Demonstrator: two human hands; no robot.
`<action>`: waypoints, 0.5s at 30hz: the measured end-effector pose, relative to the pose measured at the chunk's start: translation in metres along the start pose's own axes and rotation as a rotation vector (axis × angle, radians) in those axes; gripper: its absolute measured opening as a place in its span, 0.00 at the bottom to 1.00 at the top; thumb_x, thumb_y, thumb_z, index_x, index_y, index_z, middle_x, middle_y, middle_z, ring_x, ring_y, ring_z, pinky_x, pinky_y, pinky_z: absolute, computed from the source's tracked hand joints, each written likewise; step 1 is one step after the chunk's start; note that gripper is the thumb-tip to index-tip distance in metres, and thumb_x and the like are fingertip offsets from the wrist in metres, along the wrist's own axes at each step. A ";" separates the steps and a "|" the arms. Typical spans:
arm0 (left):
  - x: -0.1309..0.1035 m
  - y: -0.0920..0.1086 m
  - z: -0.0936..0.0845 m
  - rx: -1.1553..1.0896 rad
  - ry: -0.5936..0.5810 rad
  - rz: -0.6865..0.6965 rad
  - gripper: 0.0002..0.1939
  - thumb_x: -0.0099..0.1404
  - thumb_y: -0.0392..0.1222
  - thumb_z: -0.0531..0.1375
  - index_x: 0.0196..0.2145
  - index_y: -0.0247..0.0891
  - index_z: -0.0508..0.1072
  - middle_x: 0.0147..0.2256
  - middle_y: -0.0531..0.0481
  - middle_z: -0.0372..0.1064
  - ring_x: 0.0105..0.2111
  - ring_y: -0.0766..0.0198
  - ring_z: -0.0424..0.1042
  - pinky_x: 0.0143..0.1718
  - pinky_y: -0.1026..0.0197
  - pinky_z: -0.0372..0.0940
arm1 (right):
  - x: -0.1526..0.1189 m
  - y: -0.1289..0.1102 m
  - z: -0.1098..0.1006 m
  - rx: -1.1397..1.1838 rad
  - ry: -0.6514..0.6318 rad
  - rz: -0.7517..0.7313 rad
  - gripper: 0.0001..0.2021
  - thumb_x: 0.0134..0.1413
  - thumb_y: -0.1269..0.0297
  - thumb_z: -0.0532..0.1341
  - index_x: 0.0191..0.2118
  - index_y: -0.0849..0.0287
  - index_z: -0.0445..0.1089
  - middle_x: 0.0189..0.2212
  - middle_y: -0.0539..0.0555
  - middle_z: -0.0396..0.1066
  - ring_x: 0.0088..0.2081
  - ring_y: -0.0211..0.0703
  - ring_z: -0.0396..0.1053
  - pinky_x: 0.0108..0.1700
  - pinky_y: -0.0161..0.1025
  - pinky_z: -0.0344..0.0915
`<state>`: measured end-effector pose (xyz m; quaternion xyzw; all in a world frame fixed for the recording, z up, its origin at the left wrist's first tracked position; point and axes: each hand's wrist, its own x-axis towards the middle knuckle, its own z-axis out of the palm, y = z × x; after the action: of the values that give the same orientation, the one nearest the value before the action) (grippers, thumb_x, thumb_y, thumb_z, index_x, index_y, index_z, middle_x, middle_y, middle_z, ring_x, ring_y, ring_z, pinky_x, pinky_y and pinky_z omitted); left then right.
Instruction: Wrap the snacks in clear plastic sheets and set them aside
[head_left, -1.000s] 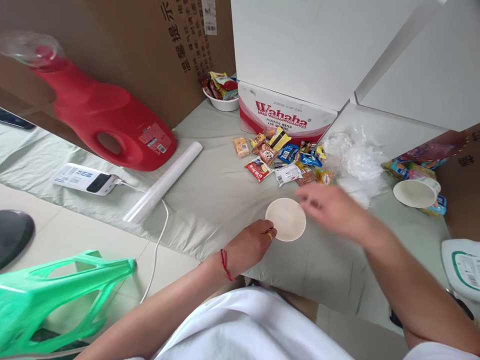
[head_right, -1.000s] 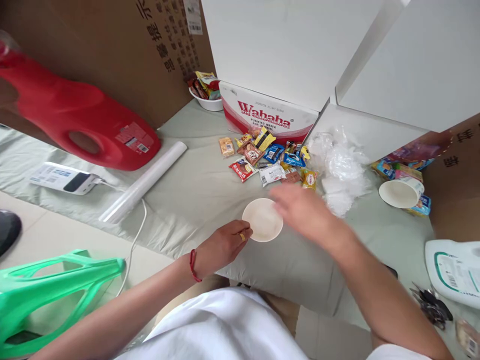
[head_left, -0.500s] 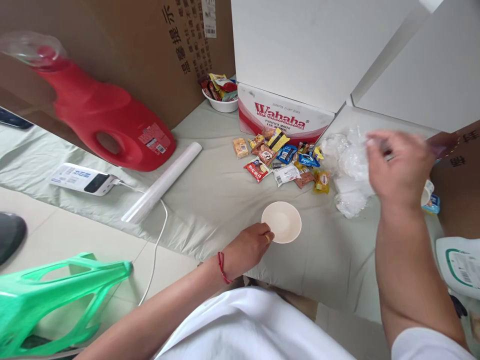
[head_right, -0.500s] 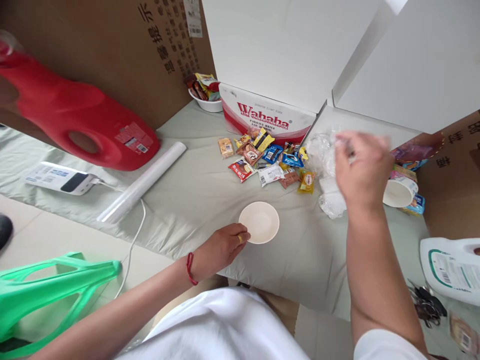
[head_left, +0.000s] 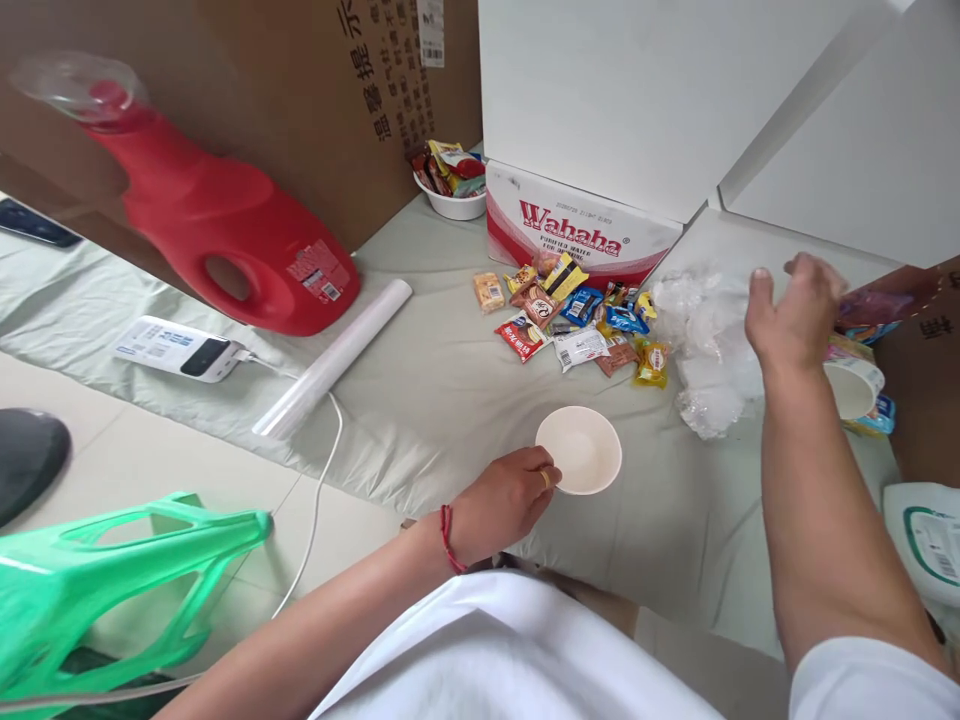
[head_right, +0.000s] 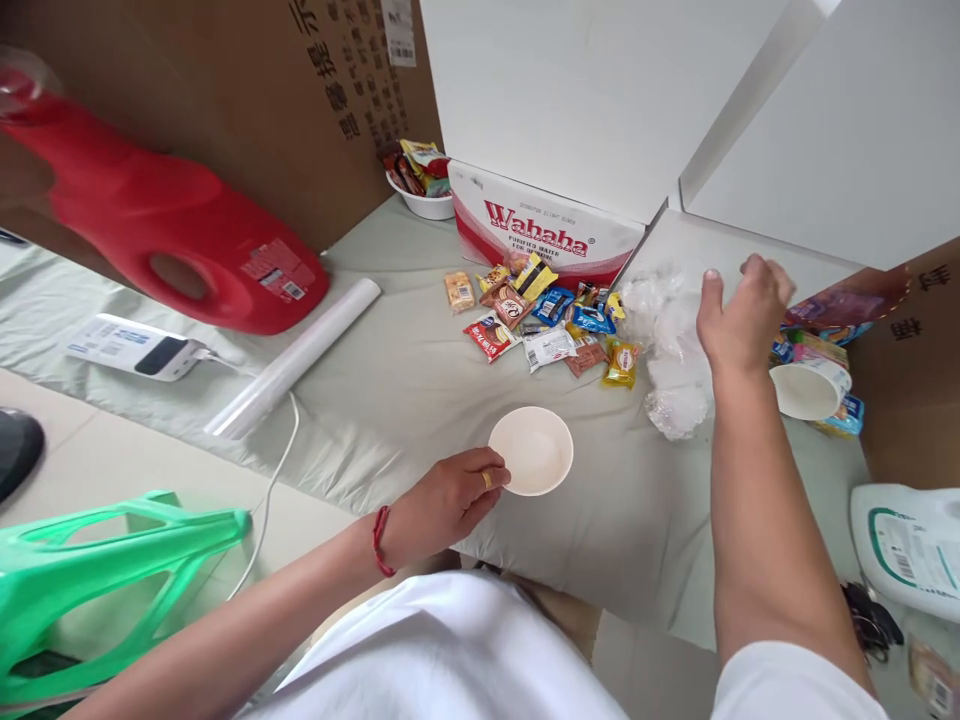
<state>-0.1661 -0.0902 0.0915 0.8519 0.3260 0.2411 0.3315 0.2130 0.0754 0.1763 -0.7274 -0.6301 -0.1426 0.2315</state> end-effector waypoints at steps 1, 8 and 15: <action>0.002 0.002 -0.001 -0.038 -0.004 0.000 0.11 0.74 0.32 0.52 0.41 0.36 0.74 0.41 0.44 0.74 0.37 0.62 0.75 0.39 0.62 0.71 | -0.022 -0.007 -0.020 0.072 0.114 -0.079 0.25 0.72 0.48 0.51 0.63 0.56 0.67 0.59 0.64 0.70 0.66 0.65 0.61 0.67 0.65 0.57; 0.019 0.017 0.008 -0.324 -0.122 0.062 0.11 0.73 0.33 0.54 0.35 0.36 0.75 0.35 0.47 0.73 0.33 0.66 0.75 0.36 0.65 0.70 | -0.219 -0.066 -0.080 0.534 -0.650 -0.628 0.20 0.67 0.59 0.64 0.62 0.51 0.69 0.62 0.58 0.71 0.52 0.48 0.77 0.49 0.43 0.76; 0.015 0.009 0.021 -0.219 0.112 0.064 0.19 0.72 0.37 0.59 0.60 0.39 0.70 0.58 0.36 0.69 0.56 0.56 0.73 0.56 0.55 0.72 | -0.237 0.032 -0.047 0.286 -0.312 -0.095 0.12 0.68 0.56 0.59 0.42 0.52 0.79 0.40 0.55 0.81 0.42 0.50 0.78 0.45 0.45 0.74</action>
<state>-0.1395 -0.0932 0.0868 0.8057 0.2885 0.3331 0.3958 0.2093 -0.1541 0.0930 -0.6699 -0.7057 0.0517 0.2249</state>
